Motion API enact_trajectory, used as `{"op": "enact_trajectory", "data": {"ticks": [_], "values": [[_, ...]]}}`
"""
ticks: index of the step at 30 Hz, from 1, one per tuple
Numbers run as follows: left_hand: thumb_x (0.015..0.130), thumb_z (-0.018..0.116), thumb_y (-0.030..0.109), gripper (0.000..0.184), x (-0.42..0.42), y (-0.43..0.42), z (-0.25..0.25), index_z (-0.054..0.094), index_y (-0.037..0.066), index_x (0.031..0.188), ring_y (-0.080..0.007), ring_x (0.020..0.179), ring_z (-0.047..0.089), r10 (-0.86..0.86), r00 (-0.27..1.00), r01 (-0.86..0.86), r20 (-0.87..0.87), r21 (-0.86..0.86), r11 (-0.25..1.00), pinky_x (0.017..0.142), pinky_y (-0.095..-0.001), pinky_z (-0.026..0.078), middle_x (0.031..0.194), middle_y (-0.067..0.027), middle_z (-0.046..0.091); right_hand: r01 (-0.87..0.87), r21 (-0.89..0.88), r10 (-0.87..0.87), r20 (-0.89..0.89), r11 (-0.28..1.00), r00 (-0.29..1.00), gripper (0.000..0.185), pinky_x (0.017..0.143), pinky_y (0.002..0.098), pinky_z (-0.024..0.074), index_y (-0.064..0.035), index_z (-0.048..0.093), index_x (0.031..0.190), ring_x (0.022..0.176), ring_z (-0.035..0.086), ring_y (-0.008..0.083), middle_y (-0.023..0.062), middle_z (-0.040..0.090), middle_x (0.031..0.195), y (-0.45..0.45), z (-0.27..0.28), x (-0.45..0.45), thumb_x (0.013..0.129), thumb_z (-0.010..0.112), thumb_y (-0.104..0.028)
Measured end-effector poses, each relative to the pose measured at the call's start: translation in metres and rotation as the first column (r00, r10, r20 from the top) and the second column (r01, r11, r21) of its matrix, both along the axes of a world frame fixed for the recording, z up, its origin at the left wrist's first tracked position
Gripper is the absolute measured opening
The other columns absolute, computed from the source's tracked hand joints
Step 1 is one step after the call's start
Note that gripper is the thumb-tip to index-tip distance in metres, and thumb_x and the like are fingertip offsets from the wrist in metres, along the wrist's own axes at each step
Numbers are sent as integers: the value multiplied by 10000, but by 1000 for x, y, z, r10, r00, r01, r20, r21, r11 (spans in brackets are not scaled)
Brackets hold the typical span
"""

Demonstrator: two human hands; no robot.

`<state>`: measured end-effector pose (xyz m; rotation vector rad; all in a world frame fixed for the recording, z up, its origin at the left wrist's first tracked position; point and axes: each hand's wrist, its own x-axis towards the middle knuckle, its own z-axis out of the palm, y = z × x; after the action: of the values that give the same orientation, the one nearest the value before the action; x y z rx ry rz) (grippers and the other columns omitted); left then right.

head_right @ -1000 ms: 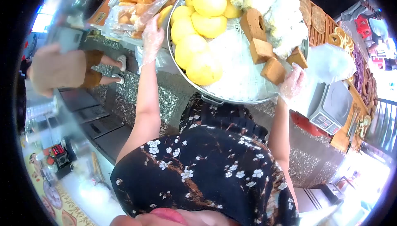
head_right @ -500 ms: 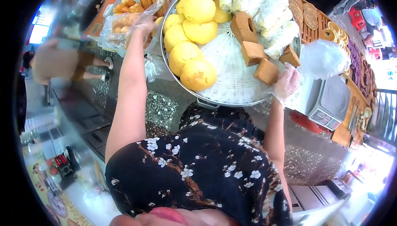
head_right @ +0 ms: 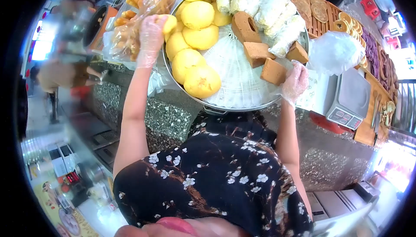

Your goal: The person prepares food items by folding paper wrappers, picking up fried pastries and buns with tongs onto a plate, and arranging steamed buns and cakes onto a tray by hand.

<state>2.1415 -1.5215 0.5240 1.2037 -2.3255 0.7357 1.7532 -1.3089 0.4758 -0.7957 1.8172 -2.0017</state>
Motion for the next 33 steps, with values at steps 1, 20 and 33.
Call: {"op": "enact_trajectory", "data": {"ticks": [1, 20, 33], "values": [[786, 599, 31, 356, -1, -3, -12, 623, 142, 1124, -358, 994, 563, -84, 996, 85, -15, 98, 992, 877, -439, 469, 1044, -154, 588, 10, 20, -10, -29, 1000, 1000, 178, 496, 206, 320, -12, 634, 920, 542, 402, 38, -45, 470, 627, 1, 0, 0, 958, 504, -128], [627, 776, 299, 932, -44, 30, 1, 300, 85, 1399, -391, 1292, 325, -90, 907, 262, -411, 384, 885, 1088, -483, 252, 1369, -208, 368, -5, 21, 6, -25, 1000, 1000, 170, 506, 206, 339, -11, 640, 920, 555, 416, 36, -37, 490, 639, 0, -2, -1, 949, 510, -116], [651, 776, 285, 674, -112, 11, 22, 531, 186, 1271, -361, 1046, 582, -246, 956, 290, -160, 384, 877, 894, -448, 471, 1217, -181, 551, 50, 78, -38, -148, 996, 988, 180, 598, 273, 446, -3, 658, 947, 632, 524, 110, 46, 602, 756, 0, -17, -8, 930, 542, -140]]}}
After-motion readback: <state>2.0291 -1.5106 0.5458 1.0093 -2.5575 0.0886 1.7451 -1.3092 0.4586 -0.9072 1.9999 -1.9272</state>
